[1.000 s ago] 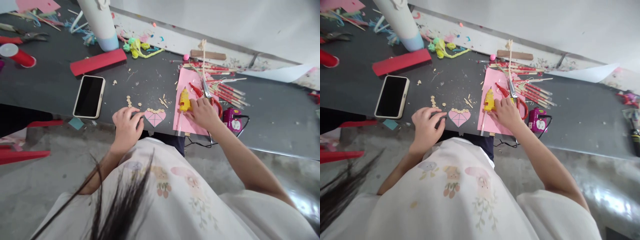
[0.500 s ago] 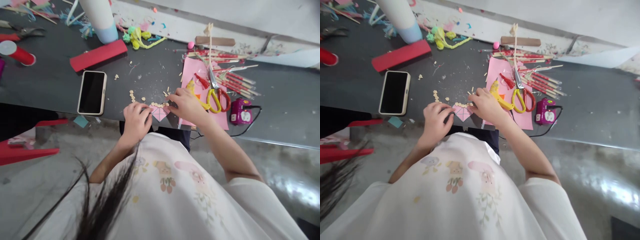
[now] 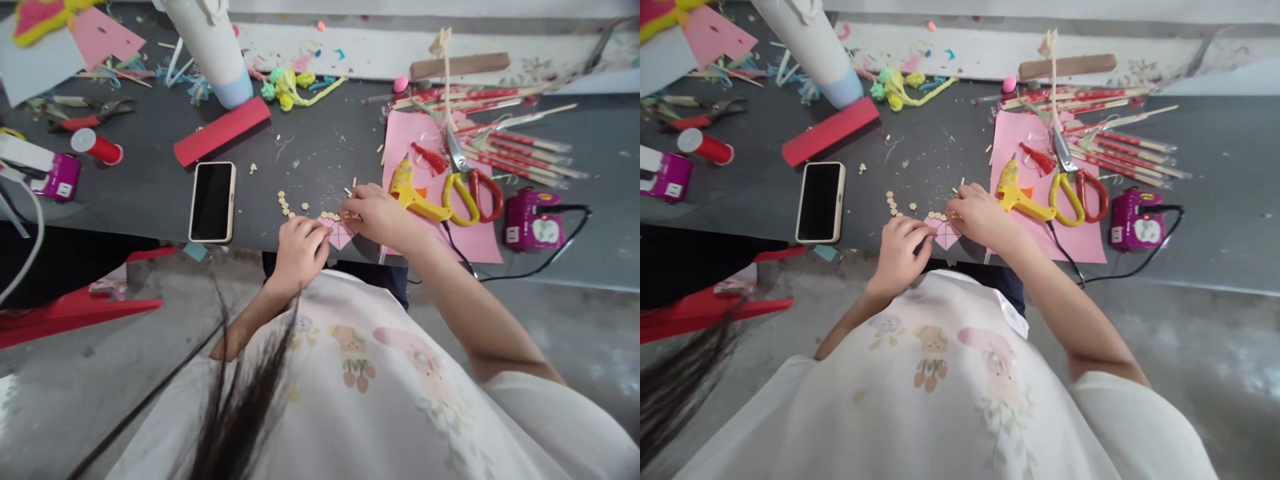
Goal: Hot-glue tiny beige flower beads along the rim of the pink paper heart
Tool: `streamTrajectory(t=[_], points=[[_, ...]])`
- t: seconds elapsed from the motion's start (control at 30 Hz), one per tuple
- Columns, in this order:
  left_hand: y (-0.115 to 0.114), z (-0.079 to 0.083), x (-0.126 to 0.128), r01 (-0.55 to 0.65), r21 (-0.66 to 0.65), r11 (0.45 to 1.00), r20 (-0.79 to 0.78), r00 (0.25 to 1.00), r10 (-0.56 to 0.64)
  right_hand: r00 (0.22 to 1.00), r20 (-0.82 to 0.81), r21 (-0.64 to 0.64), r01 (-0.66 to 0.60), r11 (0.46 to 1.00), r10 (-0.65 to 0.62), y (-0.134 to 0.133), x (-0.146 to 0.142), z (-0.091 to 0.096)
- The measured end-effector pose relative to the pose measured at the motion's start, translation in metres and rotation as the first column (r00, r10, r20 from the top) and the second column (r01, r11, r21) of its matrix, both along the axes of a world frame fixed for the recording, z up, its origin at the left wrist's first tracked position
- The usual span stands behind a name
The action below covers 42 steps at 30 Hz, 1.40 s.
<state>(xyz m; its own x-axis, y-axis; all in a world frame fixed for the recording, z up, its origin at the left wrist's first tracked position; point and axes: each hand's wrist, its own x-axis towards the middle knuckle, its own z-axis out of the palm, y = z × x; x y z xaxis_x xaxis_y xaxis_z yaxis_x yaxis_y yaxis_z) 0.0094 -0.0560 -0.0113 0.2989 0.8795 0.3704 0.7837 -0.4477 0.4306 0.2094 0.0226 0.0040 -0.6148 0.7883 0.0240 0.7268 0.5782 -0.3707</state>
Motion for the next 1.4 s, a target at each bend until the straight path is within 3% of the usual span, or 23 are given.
streamTrajectory(t=[0.1, 0.23, 0.4, 0.67, 0.97, 1.23, 1.4], points=[[0.002, 0.002, 0.001, -0.012, 0.019, 1.000, 0.025, 1.000, 0.012, 0.998, -0.043, -0.028, 0.032, 0.999, -0.034, -0.002, 0.001, 0.002], [0.008, 0.004, 0.001, -0.140, 0.023, 0.990, 0.115, 0.984, 0.137, 0.976, -0.194, -0.051, 0.092, 0.994, -0.100, -0.002, 0.007, 0.002], [0.018, 0.006, 0.003, -0.236, -0.079, 0.969, 0.256, 0.934, 0.248, 0.912, -0.365, -0.147, 0.142, 0.979, -0.187, -0.002, 0.010, 0.006], [0.038, 0.000, 0.016, -0.011, -0.410, 0.912, 0.531, 0.810, 0.249, 0.807, -0.514, -0.210, 0.210, 0.955, -0.291, -0.003, 0.007, 0.003], [0.046, -0.006, 0.018, 0.004, -0.417, 0.909, 0.537, 0.808, 0.242, 0.622, -0.617, -0.464, 0.208, 0.861, -0.482, 0.006, 0.010, -0.005], [0.047, 0.000, 0.023, 0.019, -0.418, 0.908, 0.667, 0.684, 0.293, 0.456, -0.661, -0.637, 0.078, 0.767, -0.595, 0.008, 0.013, -0.003], [0.047, 0.000, 0.024, 0.020, -0.437, 0.899, 0.686, 0.653, 0.320, 0.378, -0.668, -0.656, 0.107, 0.747, -0.641, 0.008, 0.008, -0.001]])
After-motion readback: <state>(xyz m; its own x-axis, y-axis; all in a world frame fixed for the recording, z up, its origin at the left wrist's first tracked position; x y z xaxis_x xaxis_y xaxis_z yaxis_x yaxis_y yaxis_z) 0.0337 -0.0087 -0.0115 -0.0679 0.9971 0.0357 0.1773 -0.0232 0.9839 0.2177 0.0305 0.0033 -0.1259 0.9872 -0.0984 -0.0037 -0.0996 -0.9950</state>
